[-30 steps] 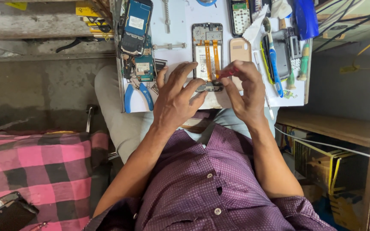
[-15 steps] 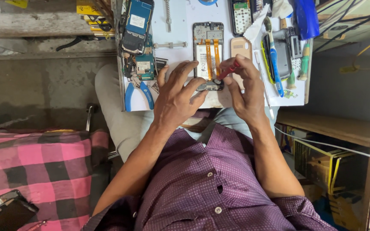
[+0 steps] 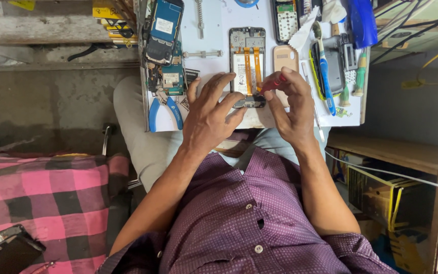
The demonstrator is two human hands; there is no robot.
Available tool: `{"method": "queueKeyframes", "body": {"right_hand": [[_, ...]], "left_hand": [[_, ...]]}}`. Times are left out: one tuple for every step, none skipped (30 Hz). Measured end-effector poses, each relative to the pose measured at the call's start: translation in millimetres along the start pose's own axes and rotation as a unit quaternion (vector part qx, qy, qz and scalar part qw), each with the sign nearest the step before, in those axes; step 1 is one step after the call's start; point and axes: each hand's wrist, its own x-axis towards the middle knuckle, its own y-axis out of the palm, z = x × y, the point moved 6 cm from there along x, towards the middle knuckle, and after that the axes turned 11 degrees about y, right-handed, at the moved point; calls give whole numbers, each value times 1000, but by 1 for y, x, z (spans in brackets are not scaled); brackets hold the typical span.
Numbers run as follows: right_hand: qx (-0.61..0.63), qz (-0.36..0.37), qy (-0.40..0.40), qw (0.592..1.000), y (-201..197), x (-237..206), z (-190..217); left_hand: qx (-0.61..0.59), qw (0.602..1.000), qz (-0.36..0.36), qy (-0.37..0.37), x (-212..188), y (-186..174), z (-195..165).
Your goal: The person uses a red screwdriver to unscrew screws from the back of an opened smartphone on a cluttered workbench, then pries along the edge of the phone with a metal pry tool. They lift out the large battery from the phone body and hold the separated battery and chassis.
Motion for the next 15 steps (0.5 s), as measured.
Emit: {"method": "queueKeyframes", "body": {"right_hand": [[-2, 7, -2, 1000, 1, 0, 0], [-4, 13, -3, 1000, 1, 0, 0], [-6, 18, -5, 1000, 2, 0, 0], [1, 13, 3, 1000, 1, 0, -1], [9, 8, 12, 1000, 1, 0, -2], [18, 4, 19, 1000, 0, 0, -3], [6, 7, 14, 1000, 1, 1, -3], [-7, 9, 10, 1000, 1, 0, -2], [-19, 10, 5, 1000, 1, 0, -1], [-8, 9, 12, 1000, 1, 0, -2], [4, 8, 20, 1000, 1, 0, -3], [15, 7, 28, 999, 0, 0, -4], [3, 9, 23, 1000, 1, 0, -3], [-9, 10, 20, 1000, 1, 0, -3], [-22, 10, 17, 1000, 1, -1, -3]], "left_hand": [[1, 1000, -1, 0, 0, 0, 0], [1, 1000, 0, -1, 0, 0, 0], [0, 1000, 0, 0, 0, 0, 0], [0, 1000, 0, 0, 0, 0, -1], [0, 1000, 1, 0, 0, 0, -1], [1, 1000, 1, -1, 0, 0, -1], [2, 1000, 0, -1, 0, -1, -1], [2, 1000, 1, 0, 0, -1, -1], [2, 1000, 2, 1, 0, -1, -1], [2, 1000, 1, 2, 1, -1, -1], [2, 1000, 2, 1, 1, -1, -1], [1, 1000, 2, 0, 1, -1, 0], [3, 1000, 2, -1, 1, -1, 0], [3, 1000, 2, -1, 0, -2, -1], [3, 1000, 3, -1, 0, -2, -1]]}}
